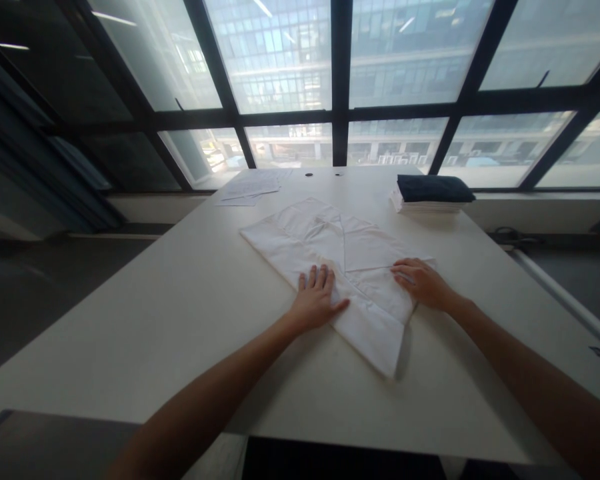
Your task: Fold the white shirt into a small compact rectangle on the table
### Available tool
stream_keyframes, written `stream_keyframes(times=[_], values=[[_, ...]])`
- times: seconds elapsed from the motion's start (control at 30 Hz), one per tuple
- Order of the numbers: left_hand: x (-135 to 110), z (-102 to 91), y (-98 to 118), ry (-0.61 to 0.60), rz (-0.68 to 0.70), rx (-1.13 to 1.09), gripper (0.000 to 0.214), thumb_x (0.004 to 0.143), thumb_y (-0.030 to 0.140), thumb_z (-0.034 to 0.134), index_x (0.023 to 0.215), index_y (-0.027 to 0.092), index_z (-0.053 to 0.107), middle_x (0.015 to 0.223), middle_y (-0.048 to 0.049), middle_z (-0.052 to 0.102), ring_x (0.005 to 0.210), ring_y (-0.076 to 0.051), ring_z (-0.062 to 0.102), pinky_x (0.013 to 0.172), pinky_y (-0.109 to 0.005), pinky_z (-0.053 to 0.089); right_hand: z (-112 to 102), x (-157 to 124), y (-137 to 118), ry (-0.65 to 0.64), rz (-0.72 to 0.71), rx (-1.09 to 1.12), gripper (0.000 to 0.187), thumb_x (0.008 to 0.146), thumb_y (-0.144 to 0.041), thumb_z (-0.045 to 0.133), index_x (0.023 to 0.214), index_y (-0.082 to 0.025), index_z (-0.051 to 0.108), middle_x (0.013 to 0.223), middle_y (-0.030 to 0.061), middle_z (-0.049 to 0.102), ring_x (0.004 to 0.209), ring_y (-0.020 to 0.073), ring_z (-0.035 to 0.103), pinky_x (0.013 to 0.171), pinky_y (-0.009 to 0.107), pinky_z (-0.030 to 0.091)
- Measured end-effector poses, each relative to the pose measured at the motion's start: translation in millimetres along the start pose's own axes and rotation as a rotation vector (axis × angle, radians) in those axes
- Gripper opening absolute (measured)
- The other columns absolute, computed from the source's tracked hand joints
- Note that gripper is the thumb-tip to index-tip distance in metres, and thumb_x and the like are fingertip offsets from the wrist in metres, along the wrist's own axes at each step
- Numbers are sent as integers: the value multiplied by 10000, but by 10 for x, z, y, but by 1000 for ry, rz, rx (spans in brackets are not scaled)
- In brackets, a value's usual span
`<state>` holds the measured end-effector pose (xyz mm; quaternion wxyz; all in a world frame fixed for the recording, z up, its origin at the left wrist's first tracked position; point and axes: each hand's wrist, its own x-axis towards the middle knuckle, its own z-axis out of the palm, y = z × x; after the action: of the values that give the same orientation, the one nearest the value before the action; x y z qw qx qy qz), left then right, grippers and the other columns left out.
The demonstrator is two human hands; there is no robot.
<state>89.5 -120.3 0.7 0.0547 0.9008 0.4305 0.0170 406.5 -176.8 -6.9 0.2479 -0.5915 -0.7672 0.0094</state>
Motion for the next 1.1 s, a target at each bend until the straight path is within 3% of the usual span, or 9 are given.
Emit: stream_keyframes(times=[0.17, 0.27, 0.4, 0.5, 0.63, 0.73, 0.87, 1.1], values=[[51, -268, -284, -166, 0, -28, 903, 959, 701, 421, 1626, 139, 190, 1688, -199, 101, 1562, -398, 34, 1207, -651, 112, 27, 4, -93, -25, 5, -3, 279, 986, -342, 519, 1105, -243, 752, 1180, 101, 713, 1119, 295, 618, 1002, 473, 489], [7, -338, -279, -175, -75, 5, 889, 950, 612, 525, 1609, 99, 222, 1674, -237, 147, 1555, -420, 43, 1206, -625, 161, 11, 20, -270, -49, -10, 17, 254, 989, -349, 536, 1036, -225, 754, 1114, 114, 719, 1071, 290, 621, 961, 442, 492], [-82, -166, 34, -27, -171, -37, 799, 1014, 509, 426, 1595, 6, 210, 1662, -270, 169, 1542, -434, 137, 1209, -558, 231, -35, 36, -523, -102, -45, -135, 215, 979, -330, 568, 941, -205, 738, 982, 123, 707, 984, 290, 621, 905, 427, 463], [-123, 44, 275, 59, -186, -39, 818, 1025, 584, 303, 1592, 0, 229, 1662, -273, 171, 1541, -451, 128, 1215, -619, 166, -48, 50, -626, -125, -51, -260, 199, 967, -328, 588, 918, -192, 725, 949, 136, 693, 964, 297, 610, 871, 419, 447], [-145, 159, 302, 112, -136, 21, 824, 1008, 638, 277, 1595, 60, 277, 1672, -243, 176, 1554, -430, 77, 1223, -638, 102, -45, 53, -611, -115, -35, -207, 239, 987, -351, 557, 928, -200, 732, 942, 125, 705, 965, 278, 617, 874, 396, 449], [-174, 126, 156, 91, -80, 39, 822, 1015, 630, 263, 1601, 54, 258, 1673, -245, 164, 1560, -408, 75, 1229, -620, 101, -22, 30, -551, -66, -29, -126, 278, 1005, -361, 522, 1027, -197, 744, 985, 113, 741, 989, 272, 640, 932, 420, 447], [-243, 42, -162, 49, 38, 74, 795, 1032, 608, 242, 1608, 60, 239, 1680, -225, 143, 1569, -362, 60, 1244, -574, 95, 39, 4, -461, 112, -13, -71, 284, 993, -322, 511, 1129, -223, 739, 1141, 108, 753, 1117, 290, 640, 1043, 498, 399], [-387, -356, -1141, -79, 310, 93, 742, 1032, 541, 314, 1634, 132, 169, 1694, -144, 132, 1577, -250, 70, 1268, -453, 97, 134, 39, -361, 344, 33, 34, 296, 968, -262, 490, 1113, -219, 745, 1255, 117, 720, 1236, 283, 612, 1108, 516, 396]])
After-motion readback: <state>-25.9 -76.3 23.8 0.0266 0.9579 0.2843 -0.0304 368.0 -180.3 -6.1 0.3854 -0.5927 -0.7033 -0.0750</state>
